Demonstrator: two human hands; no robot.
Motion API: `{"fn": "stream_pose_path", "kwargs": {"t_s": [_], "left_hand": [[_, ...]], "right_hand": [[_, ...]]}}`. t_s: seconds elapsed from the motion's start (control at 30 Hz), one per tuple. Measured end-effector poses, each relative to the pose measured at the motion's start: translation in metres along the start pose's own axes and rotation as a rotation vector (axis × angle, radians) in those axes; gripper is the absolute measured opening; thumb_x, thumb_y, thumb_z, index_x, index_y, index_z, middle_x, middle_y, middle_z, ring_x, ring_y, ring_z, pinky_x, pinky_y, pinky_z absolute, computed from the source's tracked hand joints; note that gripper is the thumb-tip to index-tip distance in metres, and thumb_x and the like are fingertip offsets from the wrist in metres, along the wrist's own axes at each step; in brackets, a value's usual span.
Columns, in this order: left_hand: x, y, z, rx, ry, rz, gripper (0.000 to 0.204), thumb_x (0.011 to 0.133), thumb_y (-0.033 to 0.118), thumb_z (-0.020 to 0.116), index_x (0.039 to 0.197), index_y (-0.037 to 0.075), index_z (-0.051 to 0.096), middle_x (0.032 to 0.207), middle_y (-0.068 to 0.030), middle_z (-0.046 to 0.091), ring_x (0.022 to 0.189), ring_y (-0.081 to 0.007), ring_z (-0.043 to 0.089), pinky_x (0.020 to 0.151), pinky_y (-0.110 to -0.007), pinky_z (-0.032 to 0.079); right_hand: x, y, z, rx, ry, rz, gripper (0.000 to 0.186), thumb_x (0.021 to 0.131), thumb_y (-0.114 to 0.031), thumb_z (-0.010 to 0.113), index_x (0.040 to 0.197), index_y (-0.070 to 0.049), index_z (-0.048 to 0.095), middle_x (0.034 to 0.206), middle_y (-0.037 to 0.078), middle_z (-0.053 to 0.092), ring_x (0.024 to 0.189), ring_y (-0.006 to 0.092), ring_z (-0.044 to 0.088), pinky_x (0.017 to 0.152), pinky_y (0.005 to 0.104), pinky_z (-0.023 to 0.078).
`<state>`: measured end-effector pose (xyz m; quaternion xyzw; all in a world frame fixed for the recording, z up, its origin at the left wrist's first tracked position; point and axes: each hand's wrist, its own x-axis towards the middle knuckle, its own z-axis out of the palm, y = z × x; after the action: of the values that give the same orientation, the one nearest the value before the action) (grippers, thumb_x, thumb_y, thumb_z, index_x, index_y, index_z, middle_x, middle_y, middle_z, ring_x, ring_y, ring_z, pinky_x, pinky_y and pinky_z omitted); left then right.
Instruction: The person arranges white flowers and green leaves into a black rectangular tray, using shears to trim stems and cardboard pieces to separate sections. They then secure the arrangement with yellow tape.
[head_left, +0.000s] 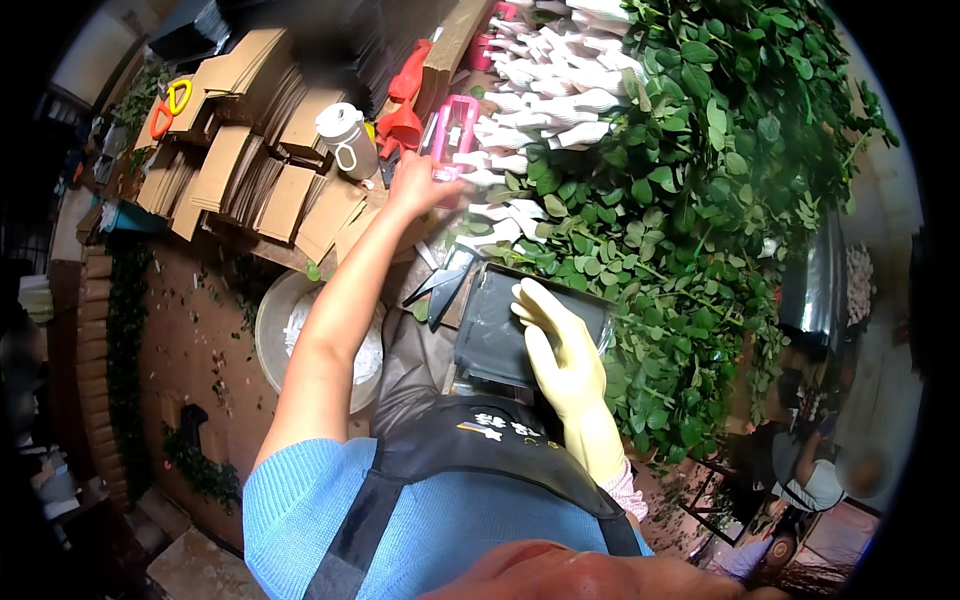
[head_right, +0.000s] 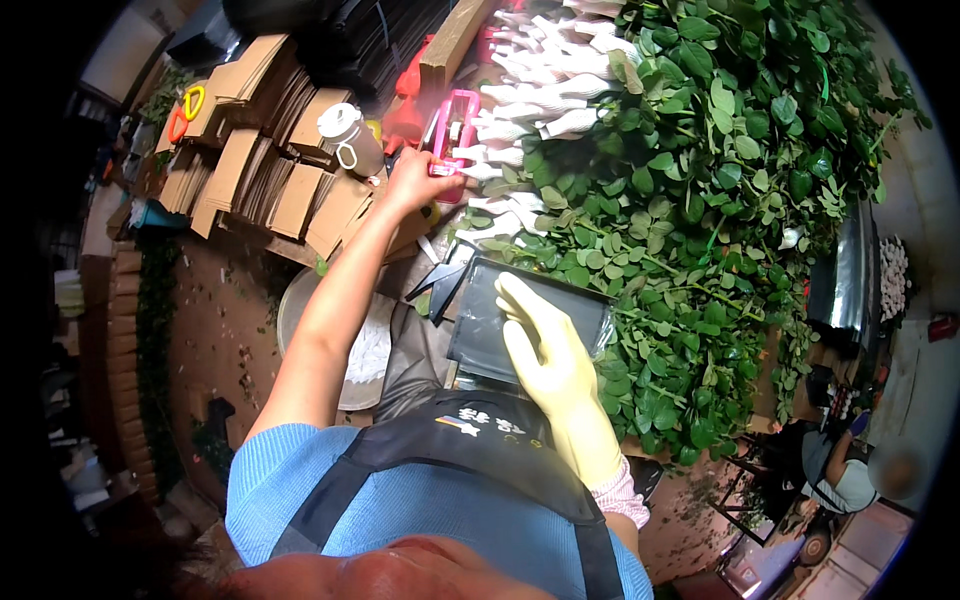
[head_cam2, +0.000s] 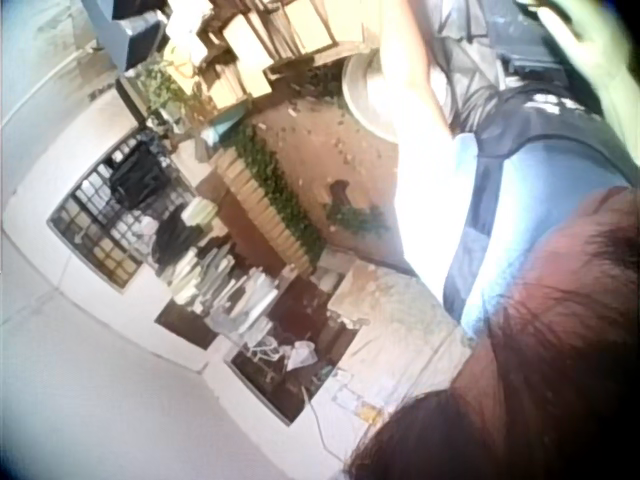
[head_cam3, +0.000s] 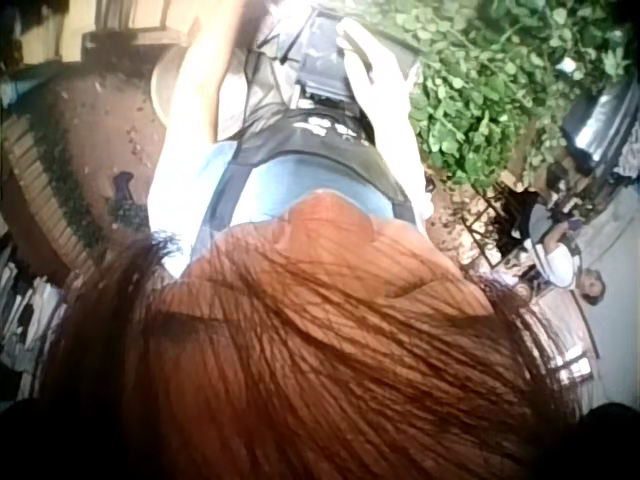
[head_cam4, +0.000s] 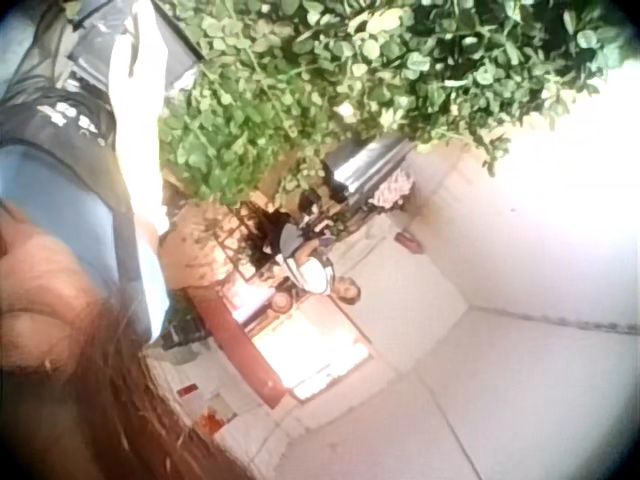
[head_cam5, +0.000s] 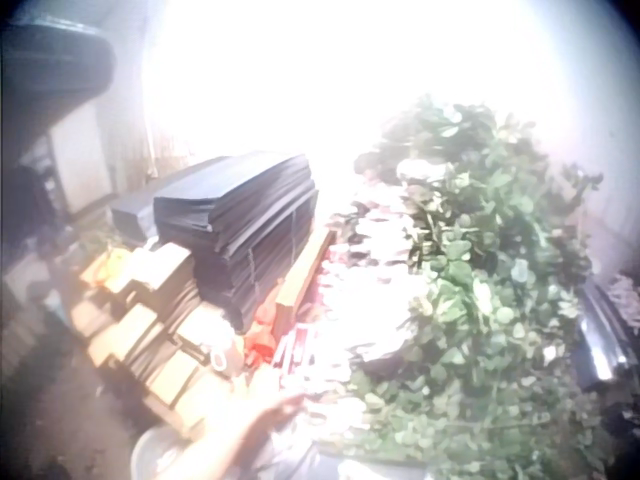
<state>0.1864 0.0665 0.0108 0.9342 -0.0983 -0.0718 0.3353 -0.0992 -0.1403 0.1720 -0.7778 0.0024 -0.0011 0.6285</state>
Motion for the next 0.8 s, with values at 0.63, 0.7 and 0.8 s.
{"fn": "stream_pose_path", "kwargs": {"t_s": [0.63,0.7,0.8], "left_hand": [[-0.136,0.036,-0.079,-0.827,-0.327,-0.177,0.027,0.099,0.020,0.052,0.100,0.000,0.070,0.081,-0.0044,0.070,0.058,-0.0064,0.047,0.051,-0.025,0.040],[-0.132,0.029,-0.098,-1.085,-0.476,-0.298,0.029,0.096,0.020,0.052,0.108,0.000,0.069,0.086,-0.0075,0.072,0.054,-0.0032,0.037,0.045,-0.020,0.028],[-0.120,-0.001,-0.090,-1.312,-0.561,-0.536,0.032,0.096,0.018,0.052,0.118,-0.002,0.063,0.097,-0.0117,0.074,0.050,-0.0047,0.033,0.042,-0.019,0.029]], "right_hand": [[0.131,0.059,0.102,0.829,-0.213,0.333,0.026,0.103,-0.025,0.064,0.119,-0.006,0.071,0.109,0.003,0.069,0.096,0.0127,0.064,0.083,0.0277,0.051],[0.123,0.037,0.106,0.836,-0.147,0.386,0.026,0.104,-0.022,0.061,0.121,-0.005,0.071,0.109,0.001,0.070,0.100,0.0101,0.062,0.086,0.0251,0.050],[0.119,0.022,0.109,0.811,-0.087,0.371,0.028,0.104,-0.024,0.061,0.121,-0.004,0.071,0.113,0.003,0.071,0.102,0.0115,0.063,0.089,0.0265,0.050]]}}
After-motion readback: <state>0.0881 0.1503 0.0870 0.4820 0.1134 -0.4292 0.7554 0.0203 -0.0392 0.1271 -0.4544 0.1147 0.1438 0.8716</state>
